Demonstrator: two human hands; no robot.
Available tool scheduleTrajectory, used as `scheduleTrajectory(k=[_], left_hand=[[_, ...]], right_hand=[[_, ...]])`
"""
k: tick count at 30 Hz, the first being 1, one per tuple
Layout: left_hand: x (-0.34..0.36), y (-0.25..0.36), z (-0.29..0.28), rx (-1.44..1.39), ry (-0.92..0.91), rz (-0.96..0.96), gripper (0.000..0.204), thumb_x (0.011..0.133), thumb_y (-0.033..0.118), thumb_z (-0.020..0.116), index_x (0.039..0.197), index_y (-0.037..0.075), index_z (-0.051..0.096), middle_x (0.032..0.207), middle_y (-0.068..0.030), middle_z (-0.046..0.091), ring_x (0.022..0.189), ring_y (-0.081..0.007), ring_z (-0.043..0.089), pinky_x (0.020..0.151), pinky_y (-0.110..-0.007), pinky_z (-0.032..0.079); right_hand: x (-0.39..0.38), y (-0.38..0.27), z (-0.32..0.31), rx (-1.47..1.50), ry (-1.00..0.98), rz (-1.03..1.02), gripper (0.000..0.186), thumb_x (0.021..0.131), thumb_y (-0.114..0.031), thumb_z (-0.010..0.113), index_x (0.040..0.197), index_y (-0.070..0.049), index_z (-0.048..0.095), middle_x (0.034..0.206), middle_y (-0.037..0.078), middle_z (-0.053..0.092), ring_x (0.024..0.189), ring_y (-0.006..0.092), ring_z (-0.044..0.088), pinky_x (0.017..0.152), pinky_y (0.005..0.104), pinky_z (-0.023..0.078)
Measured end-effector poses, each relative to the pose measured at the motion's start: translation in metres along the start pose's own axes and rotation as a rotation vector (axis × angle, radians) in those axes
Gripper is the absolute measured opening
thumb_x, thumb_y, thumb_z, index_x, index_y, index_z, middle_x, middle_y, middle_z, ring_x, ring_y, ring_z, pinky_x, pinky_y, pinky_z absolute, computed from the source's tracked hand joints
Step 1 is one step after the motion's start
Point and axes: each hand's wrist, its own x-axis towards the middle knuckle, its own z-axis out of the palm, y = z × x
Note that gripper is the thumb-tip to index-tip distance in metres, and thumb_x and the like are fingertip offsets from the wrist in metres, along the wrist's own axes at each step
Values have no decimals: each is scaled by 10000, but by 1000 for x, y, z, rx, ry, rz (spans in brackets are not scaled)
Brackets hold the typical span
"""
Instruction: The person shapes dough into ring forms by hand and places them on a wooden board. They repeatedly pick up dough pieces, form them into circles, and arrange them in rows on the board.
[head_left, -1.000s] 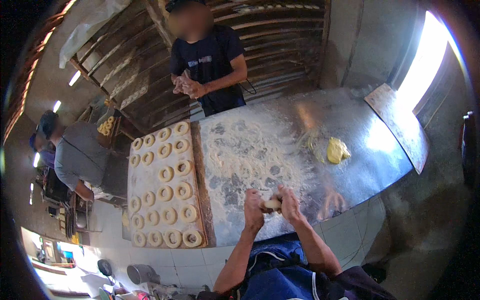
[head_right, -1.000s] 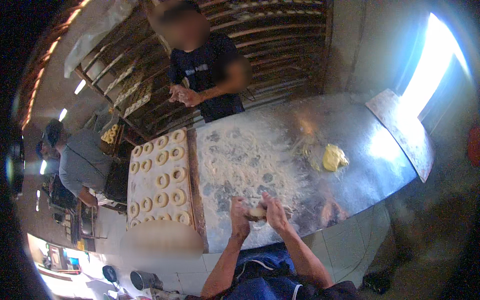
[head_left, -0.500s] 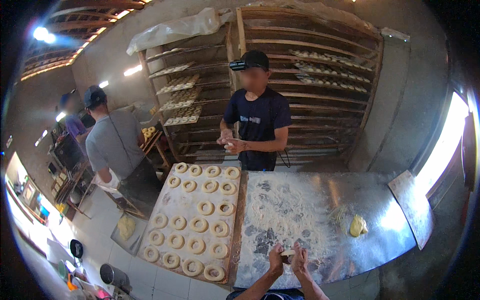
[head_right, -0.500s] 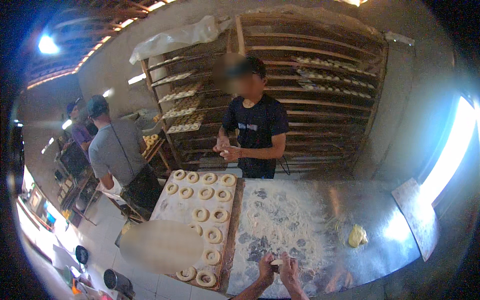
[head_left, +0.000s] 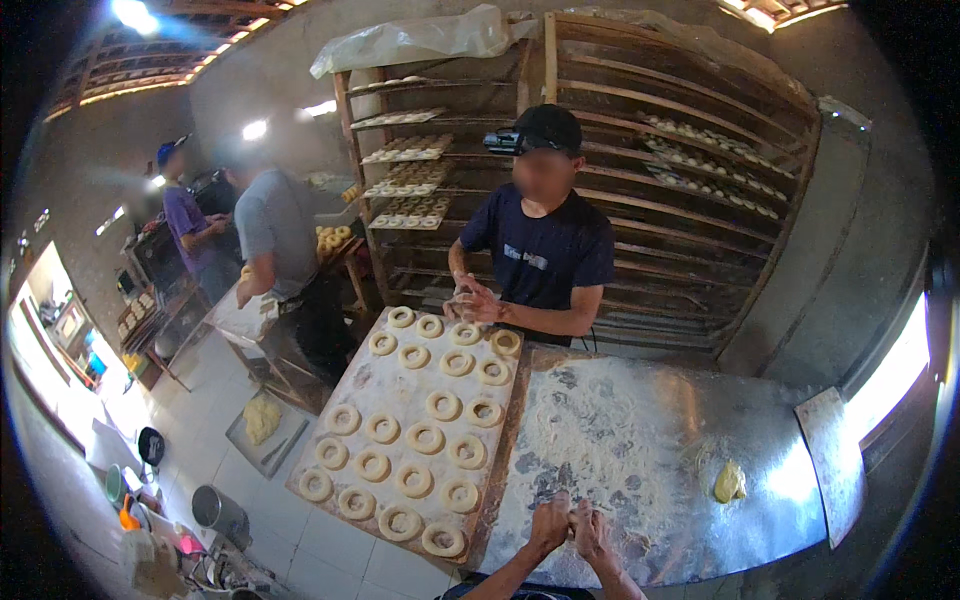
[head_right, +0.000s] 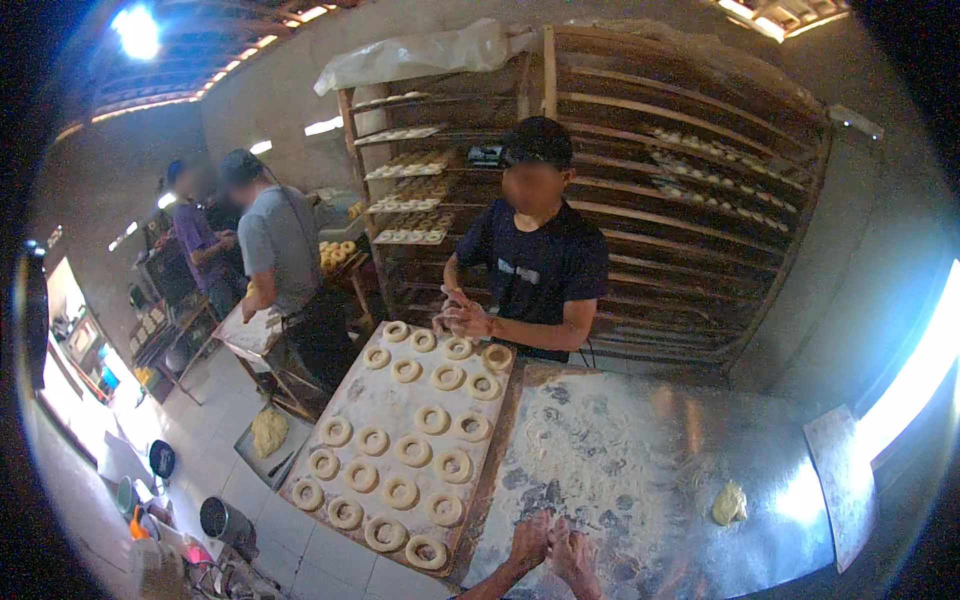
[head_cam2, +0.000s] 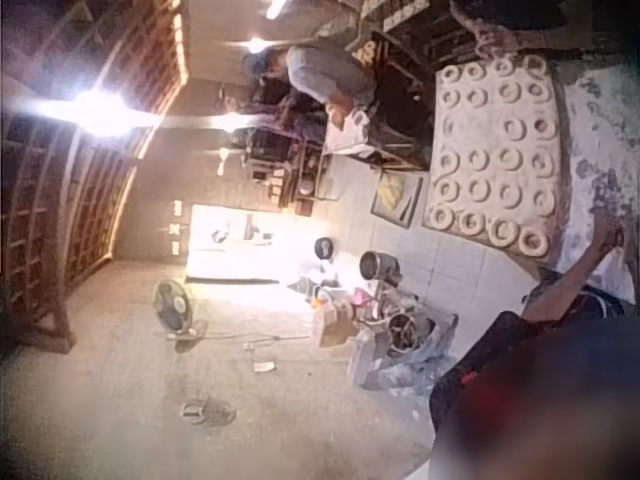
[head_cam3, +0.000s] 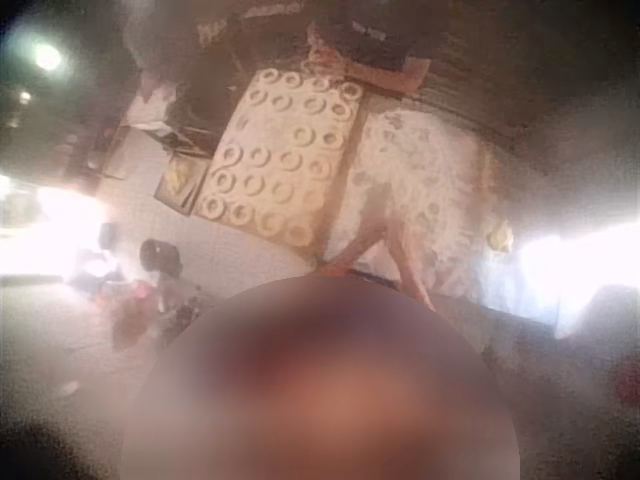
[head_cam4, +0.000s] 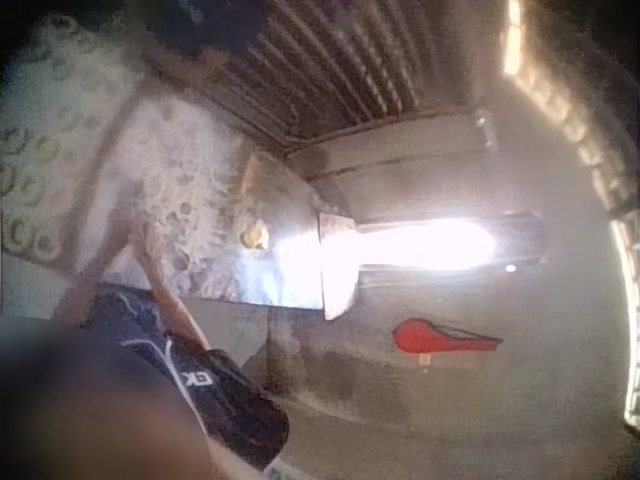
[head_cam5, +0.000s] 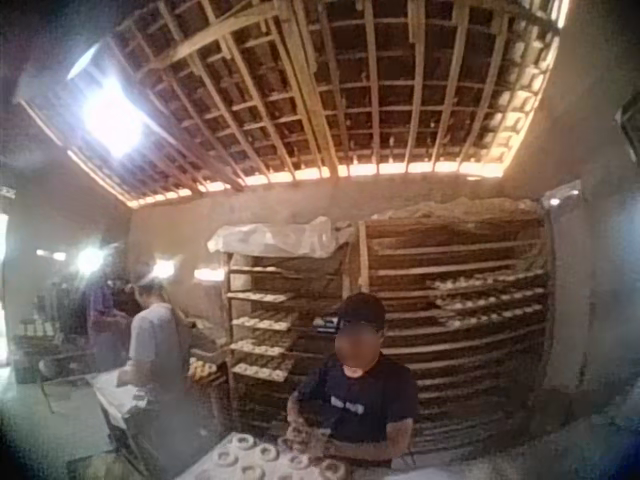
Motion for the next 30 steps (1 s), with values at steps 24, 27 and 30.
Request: scheduleTrajectory(k=[24,27,30], left_hand=[[21,-11,-137,-607,254,-452,506,1013,468,359,863,30,563,669,-71,574,730,-235,652,539,-357,528],[28,-19,-168,79,386,-188,486,1022,449,349,834,36,523,657,-44,526,688,-226,607,579,-384,505],[33,-26,-205,-867,561,-193,453,1026,389,331,768,38,455,651,-41,487,610,-196,487,611,-398,449]], right_hand=[[59,-86,101,-35,-418,-428,595,980,-492,463,665,10,518,507,80,424,493,197,417,483,401,343],[65,-106,131,-81,-440,-595,630,989,-498,443,627,13,502,499,87,446,490,196,409,491,389,355],[71,-112,168,27,-331,-780,542,985,-430,489,669,8,542,521,74,457,520,183,433,507,376,358]])
